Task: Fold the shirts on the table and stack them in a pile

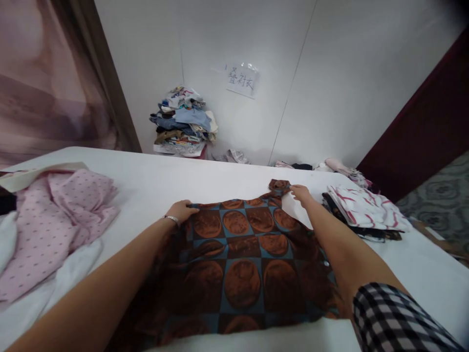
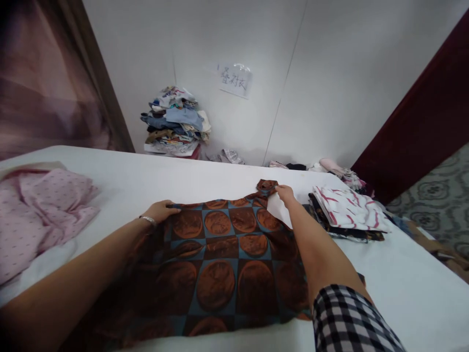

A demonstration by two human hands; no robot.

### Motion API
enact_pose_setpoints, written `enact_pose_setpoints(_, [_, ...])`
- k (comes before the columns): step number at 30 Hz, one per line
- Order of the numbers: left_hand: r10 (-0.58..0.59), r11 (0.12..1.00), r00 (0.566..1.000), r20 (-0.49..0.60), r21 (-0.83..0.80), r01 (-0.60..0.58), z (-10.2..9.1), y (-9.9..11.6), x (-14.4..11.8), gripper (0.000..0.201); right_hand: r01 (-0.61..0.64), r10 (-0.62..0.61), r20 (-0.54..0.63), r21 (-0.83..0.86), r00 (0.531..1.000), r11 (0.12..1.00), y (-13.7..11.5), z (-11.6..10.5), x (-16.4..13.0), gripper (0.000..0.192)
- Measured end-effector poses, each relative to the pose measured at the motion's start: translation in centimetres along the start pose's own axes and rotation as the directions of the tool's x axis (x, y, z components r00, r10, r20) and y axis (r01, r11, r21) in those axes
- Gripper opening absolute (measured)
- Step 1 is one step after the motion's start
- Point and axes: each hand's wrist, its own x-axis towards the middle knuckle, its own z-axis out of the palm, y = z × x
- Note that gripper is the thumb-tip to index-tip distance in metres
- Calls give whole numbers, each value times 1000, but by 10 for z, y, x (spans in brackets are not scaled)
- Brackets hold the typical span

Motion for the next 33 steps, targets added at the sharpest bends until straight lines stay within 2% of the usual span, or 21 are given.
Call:
enact_pose_setpoints(4, [6, 1000, 1000, 6, -22, -6, -17, 6, -1, 21, -38, 65, 194, -141, 979, 989, 20, -9, -30, 17])
enact_pose_setpoints(7, [12, 998, 1000, -27, -57, -14, -26, 6, -1, 24, 34, 50, 344, -236, 937, 971, 25, -7, -46, 14])
enact_pose_setpoints(11, [-29, 999, 994, -102, 18, 31, -25, -2, -4, 26, 181, 2, 463, -352, 886, 918, 25, -2, -57, 13])
enact_pose_setpoints(15, [-79, 997, 997, -3, 20, 79, -17, -11, -6, 29, 259, 13, 513, -456, 858, 851, 29, -7, -57, 12])
enact_pose_setpoints(18, [-75, 997, 994, 82, -26, 78, -15, -13, -4, 33, 280, 6, 473, -532, 881, 799, 35, -17, -53, 9])
enact_pose_setpoints(22, [-59, 997, 994, 90, -38, 63, -13, -17, 2, 30, 245, -101, 263, -603, 960, 759, 45, -29, -46, 21])
enact_pose_setpoints(24, [-59, 993, 992, 114, -92, 70, -12, -19, 4, 27, 204, -119, 177, -621, 977, 757, 52, -34, -43, 25])
enact_pose_setpoints(26, [-74, 983, 987, 141, -157, 96, -9, -24, 7, 25, 183, -99, 168, -617, 981, 766, 58, -38, -40, 19])
enact_pose_setpoints(29, [-123, 962, 988, 90, -232, 141, -7, -32, 13, 24, 171, -75, 186, -576, 980, 799, 59, -42, -31, 12])
enact_pose_setpoints(33, [-121, 955, 993, -16, -276, 112, -5, -41, 21, 25, 96, -37, 134, -469, 990, 878, 47, -34, -9, 20])
